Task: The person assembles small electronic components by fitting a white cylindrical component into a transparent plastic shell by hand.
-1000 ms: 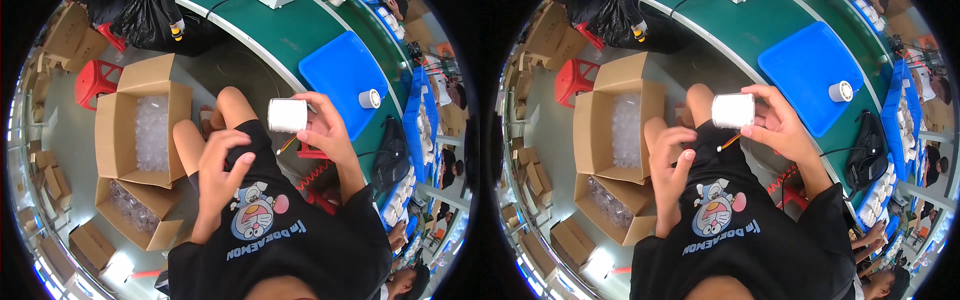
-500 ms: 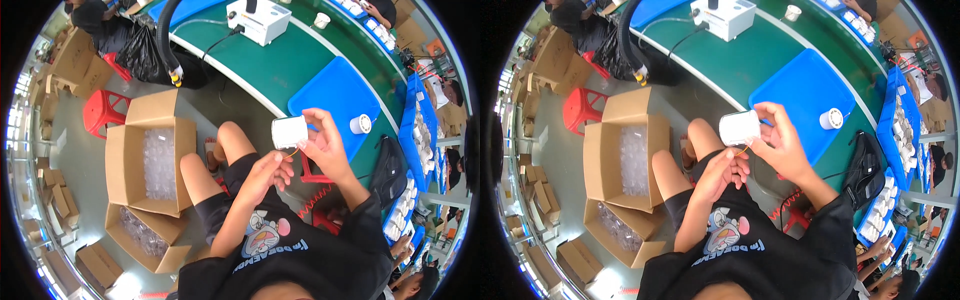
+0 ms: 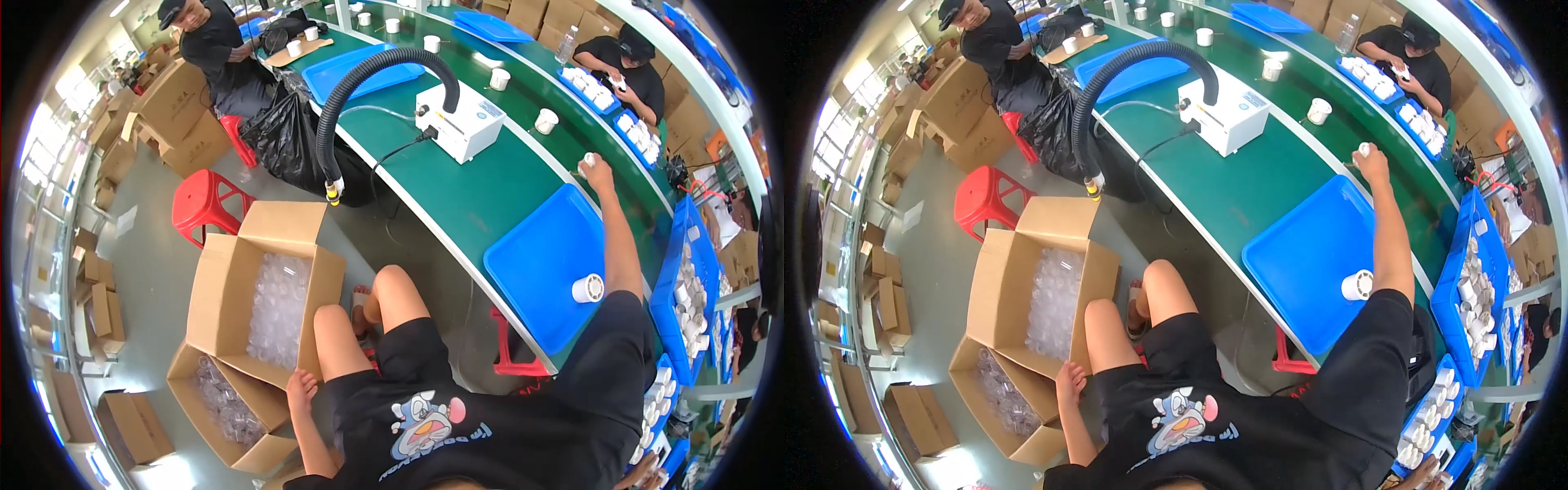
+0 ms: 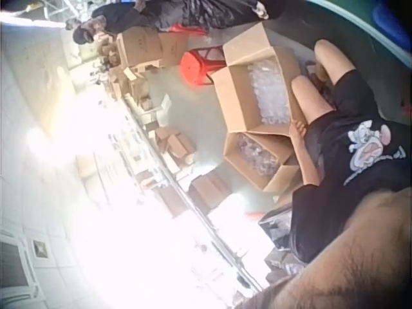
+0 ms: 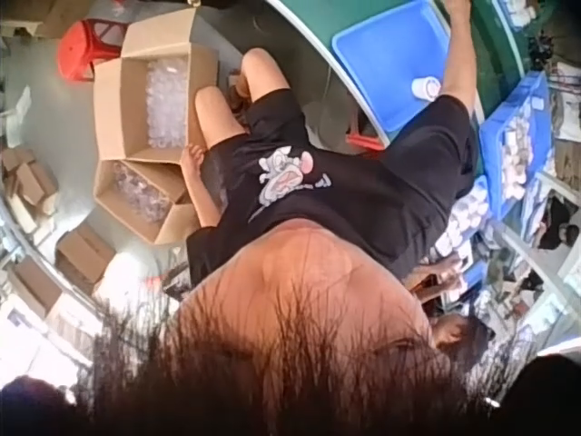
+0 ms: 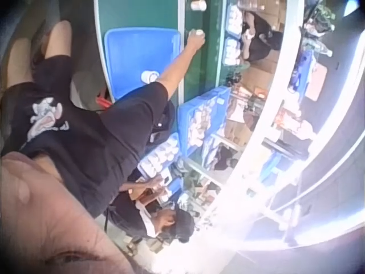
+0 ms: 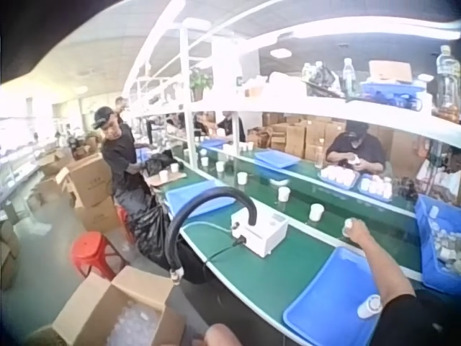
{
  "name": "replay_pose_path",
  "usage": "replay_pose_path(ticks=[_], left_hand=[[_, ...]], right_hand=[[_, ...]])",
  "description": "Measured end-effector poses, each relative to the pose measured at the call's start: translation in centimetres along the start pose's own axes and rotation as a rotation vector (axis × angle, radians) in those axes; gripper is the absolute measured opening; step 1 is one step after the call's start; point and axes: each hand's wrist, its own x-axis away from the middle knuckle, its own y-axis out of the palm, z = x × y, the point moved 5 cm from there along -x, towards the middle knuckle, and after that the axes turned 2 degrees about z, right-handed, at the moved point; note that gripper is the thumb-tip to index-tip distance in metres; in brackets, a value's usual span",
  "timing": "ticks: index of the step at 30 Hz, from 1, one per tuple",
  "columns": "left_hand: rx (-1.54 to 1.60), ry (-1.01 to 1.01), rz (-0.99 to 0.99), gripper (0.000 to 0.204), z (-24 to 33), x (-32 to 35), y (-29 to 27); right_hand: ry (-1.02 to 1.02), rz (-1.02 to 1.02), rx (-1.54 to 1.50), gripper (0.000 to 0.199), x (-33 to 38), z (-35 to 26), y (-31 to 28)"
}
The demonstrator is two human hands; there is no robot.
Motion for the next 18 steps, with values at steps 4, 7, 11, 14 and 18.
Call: replay_pose_path(ticks=[4, 7, 11, 14, 18], left_hand=[[0.101, -0.081, 0.391, 0.035, -6.6, 2.1, -12.4], [0.164, -0.132, 0.471, 0.033, -10.0, 4.9, -13.3], [0.109, -0.146, 0.355, 0.029, -11.4, 4.5, -11.4], [-0.019, -0.034, 0.061, 0.028, -5.9, 0.6, -4.0], [-0.382, 0.337, -0.232, 0.032, 5.3, -2.0, 2.3]], right_hand=[[0.013, 0.092, 0.161, 0.072, 4.9, -6.5, 0.5], [-0.231, -0.049, 0.191, 0.058, 12.8, -10.2, -6.8], [-0.101, -0.251, 0.403, 0.065, 24.8, -11.5, -10.0], [-0.287, -0.508, 0.173, 0.046, 29.5, -13.1, -6.9], [-0.349, -0.03, 0.092, 0.056, 29.9, -14.0, -6.8]])
